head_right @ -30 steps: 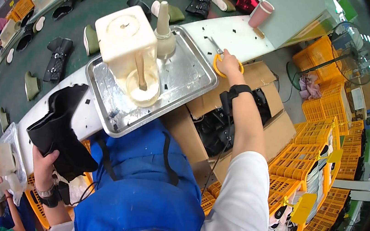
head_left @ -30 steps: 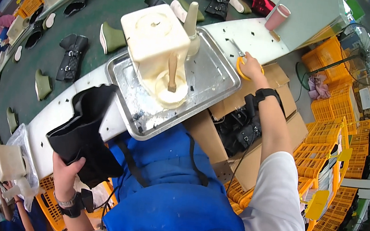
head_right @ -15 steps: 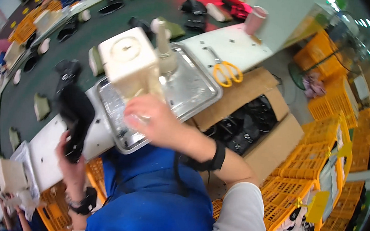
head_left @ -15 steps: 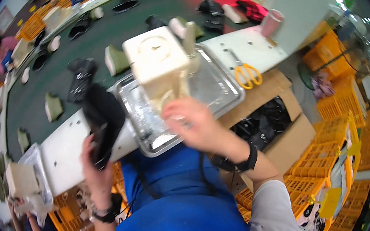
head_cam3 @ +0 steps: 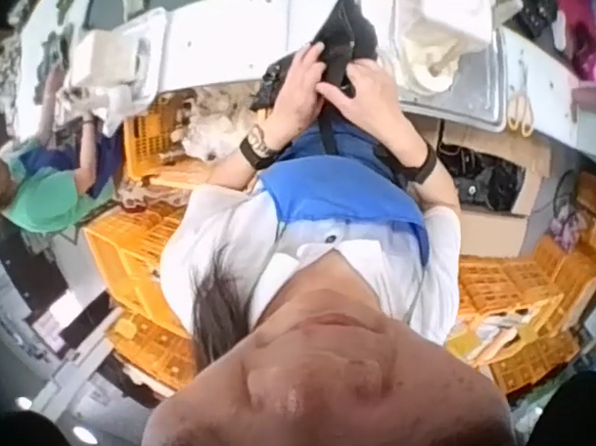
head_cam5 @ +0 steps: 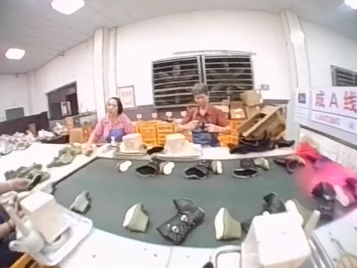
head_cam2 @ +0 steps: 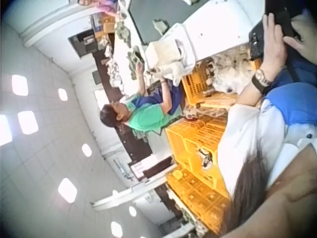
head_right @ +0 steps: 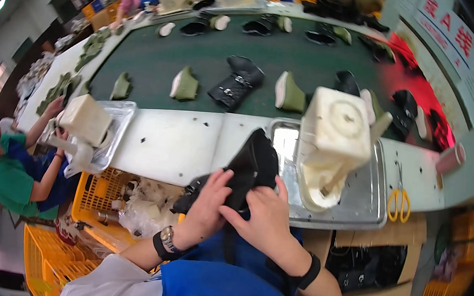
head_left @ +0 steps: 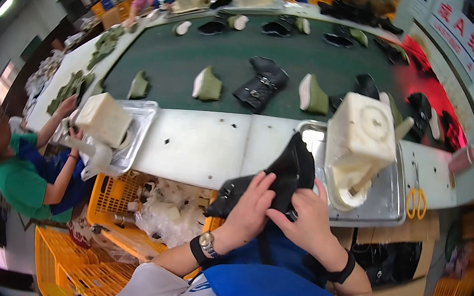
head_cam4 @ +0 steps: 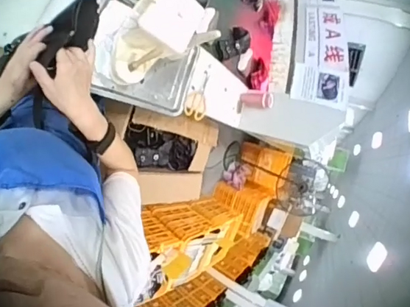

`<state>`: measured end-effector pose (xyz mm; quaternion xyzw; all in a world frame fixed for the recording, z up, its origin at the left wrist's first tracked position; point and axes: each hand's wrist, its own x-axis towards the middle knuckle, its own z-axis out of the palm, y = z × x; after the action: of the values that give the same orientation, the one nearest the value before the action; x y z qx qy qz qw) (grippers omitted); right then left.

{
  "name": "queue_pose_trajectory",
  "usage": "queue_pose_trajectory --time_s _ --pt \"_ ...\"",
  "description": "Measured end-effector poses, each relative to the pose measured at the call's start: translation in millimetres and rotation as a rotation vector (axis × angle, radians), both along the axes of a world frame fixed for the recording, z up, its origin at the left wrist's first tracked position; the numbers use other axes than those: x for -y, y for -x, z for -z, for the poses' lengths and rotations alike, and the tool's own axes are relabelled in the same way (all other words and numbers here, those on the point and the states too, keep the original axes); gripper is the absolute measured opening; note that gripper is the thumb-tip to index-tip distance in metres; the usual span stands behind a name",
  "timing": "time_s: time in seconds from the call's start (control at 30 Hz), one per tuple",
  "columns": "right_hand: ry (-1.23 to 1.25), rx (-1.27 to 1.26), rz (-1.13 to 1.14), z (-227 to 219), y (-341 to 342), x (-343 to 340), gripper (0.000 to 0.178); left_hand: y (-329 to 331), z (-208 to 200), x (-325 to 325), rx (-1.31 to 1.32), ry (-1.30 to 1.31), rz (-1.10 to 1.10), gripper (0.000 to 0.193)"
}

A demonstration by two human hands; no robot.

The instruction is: Trimming and applying adhesive to black leather boots at a manufacturing station.

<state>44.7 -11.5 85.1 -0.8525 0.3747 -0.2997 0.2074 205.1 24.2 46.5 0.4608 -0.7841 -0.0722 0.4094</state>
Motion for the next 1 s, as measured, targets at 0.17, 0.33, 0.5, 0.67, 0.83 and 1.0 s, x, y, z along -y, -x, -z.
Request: queue_pose_trajectory --time_s 0.17,0.33,0.5,0.67,0.83,1.0 --pt "-0.060 0.177 -0.144 2.3 -4.4 -4.2 0.019 -15.6 -11.9 -9.7 0.109 -0.164 -0.069 0.084" --pt "0.016 0.250 -0.288 4.0 -9.0 -11.5 0.005 -30.9 -15.6 -13.3 0.089 -0.302 -0.043 0.110" --pt "0.042 0.218 -0.511 -3.8 -12.0 -6.9 0.023 -36.2 -19.9 -9.9 -0.097 -0.290 0.164 0.104" --pt "0.115 0.157 -0.434 -9.9 -11.9 -9.1 0.022 -38.7 -14.8 -10.3 -0.139 -0.293 0.118 0.093" --pt "0.067 0.049 -0.191 13.0 2.9 -17.4 0.025 -35.7 10.0 -6.7 -0.035 -0.296 0.069 0.068" --pt "0.016 0.160 -0.119 28.6 -11.8 -22.8 0.027 -28.0 15.4 -5.7 -0.194 -0.421 0.113 0.105"
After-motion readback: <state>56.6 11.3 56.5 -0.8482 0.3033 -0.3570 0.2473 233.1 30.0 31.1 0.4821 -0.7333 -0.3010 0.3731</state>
